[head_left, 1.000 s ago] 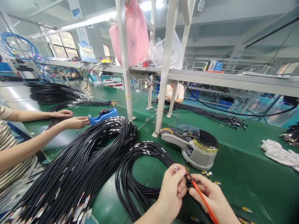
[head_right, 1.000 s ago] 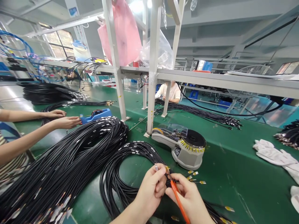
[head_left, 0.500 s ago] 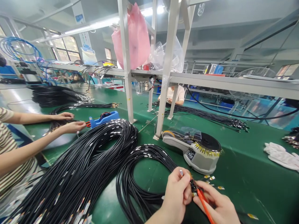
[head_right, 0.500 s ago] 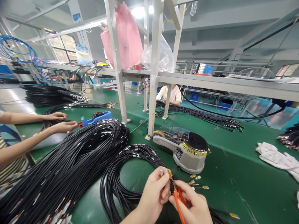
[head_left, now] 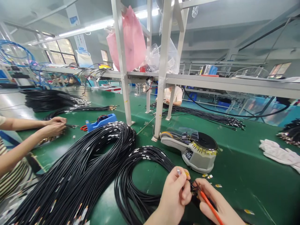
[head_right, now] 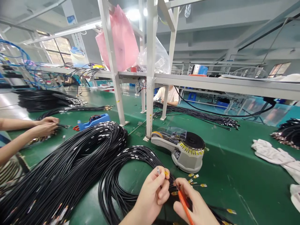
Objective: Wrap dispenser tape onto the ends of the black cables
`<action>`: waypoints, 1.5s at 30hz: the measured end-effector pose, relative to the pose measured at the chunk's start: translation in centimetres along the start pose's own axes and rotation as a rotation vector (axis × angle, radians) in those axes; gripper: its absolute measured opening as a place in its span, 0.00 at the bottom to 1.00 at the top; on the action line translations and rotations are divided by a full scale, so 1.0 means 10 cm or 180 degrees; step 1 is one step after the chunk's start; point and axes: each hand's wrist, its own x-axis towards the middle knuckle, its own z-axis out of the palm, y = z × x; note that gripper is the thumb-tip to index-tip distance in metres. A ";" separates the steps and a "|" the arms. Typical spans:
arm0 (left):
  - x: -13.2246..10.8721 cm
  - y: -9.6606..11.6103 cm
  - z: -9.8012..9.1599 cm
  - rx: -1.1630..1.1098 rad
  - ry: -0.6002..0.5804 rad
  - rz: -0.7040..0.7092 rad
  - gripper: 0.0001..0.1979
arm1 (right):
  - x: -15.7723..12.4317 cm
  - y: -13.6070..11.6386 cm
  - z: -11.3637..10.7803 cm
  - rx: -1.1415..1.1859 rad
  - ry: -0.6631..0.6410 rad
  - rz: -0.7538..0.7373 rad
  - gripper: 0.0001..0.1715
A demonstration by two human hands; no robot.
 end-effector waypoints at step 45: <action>-0.02 -0.07 0.00 0.0480 0.0374 -0.0135 0.11 | 0.12 -0.21 0.09 0.0864 -0.0655 -0.0298 0.21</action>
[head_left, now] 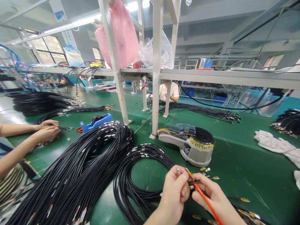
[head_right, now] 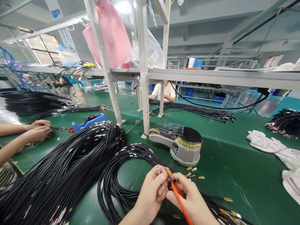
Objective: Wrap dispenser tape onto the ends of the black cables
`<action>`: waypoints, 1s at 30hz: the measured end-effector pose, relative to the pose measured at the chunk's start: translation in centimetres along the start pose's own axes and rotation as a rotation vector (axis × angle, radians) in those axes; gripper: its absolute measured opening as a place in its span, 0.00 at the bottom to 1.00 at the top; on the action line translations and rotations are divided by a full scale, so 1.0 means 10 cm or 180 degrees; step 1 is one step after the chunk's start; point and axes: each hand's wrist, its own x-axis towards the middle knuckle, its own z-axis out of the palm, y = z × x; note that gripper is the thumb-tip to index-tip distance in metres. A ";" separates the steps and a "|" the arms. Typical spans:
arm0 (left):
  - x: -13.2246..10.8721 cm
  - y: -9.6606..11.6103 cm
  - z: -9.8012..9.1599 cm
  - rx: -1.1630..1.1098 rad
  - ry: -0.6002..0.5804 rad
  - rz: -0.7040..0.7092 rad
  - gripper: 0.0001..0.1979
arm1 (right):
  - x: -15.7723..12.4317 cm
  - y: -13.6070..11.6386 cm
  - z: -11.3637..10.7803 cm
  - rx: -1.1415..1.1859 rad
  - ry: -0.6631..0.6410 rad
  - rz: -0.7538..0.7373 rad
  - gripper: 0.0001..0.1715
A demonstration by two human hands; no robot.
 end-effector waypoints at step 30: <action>-0.05 -0.15 0.09 -0.0317 -0.0212 -0.0376 0.15 | -0.69 0.84 -1.41 -0.5128 0.0931 0.0880 0.19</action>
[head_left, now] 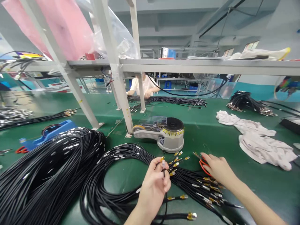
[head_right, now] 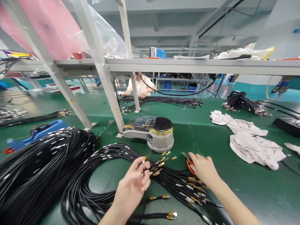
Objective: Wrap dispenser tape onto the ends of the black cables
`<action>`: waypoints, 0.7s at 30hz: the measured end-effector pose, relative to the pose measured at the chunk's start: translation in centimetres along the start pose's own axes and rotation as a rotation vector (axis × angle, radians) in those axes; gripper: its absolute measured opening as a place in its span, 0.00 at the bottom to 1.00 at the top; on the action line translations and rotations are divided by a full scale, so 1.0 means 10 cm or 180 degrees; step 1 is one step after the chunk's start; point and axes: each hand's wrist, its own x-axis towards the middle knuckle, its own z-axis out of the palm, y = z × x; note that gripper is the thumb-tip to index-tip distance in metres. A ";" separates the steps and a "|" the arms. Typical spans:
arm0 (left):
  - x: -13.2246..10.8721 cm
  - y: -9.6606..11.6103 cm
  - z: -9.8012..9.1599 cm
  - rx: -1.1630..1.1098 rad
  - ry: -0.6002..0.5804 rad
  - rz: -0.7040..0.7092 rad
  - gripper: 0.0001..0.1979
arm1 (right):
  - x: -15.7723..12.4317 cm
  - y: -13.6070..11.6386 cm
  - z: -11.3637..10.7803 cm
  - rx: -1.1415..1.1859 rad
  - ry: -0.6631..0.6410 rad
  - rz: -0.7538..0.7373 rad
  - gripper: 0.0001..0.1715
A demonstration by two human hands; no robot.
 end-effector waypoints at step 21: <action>0.03 -0.17 -0.06 0.0524 0.0029 0.0098 0.24 | 0.19 -1.08 -0.70 0.5300 -0.0245 0.0112 0.15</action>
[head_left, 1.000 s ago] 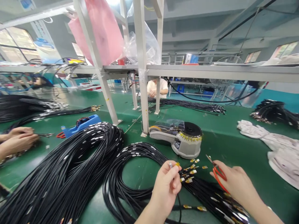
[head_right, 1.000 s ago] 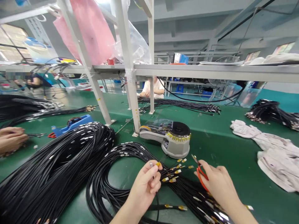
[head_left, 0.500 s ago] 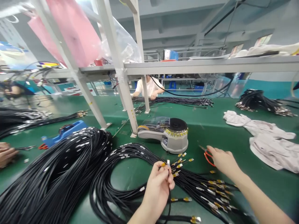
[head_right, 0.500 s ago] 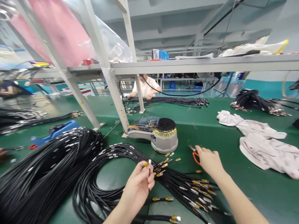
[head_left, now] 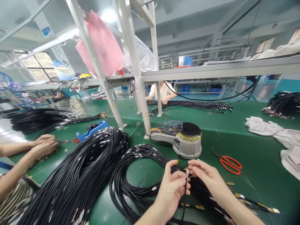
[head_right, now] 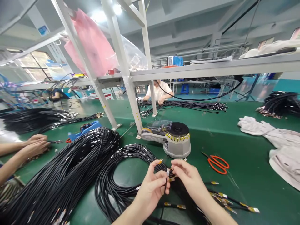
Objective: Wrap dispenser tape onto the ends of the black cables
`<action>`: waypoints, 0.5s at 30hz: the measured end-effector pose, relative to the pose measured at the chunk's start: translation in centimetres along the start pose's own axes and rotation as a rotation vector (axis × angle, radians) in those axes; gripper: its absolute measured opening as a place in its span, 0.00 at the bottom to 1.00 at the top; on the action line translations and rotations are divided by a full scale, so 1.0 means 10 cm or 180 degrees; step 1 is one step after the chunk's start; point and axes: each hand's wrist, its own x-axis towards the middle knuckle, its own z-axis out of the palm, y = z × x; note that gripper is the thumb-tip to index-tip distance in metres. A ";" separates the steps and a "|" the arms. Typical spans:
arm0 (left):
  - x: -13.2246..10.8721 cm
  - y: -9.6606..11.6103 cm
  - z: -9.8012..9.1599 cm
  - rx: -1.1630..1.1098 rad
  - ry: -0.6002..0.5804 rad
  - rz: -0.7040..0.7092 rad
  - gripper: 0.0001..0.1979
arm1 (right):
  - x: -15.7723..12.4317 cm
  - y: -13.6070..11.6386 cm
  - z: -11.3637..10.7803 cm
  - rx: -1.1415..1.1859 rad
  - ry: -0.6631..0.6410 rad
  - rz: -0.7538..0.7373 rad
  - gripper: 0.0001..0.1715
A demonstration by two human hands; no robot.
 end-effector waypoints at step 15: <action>0.01 0.03 -0.01 0.0192 -0.0431 -0.0324 0.20 | 0.28 -0.17 -0.10 -0.0109 -0.1031 0.0466 0.08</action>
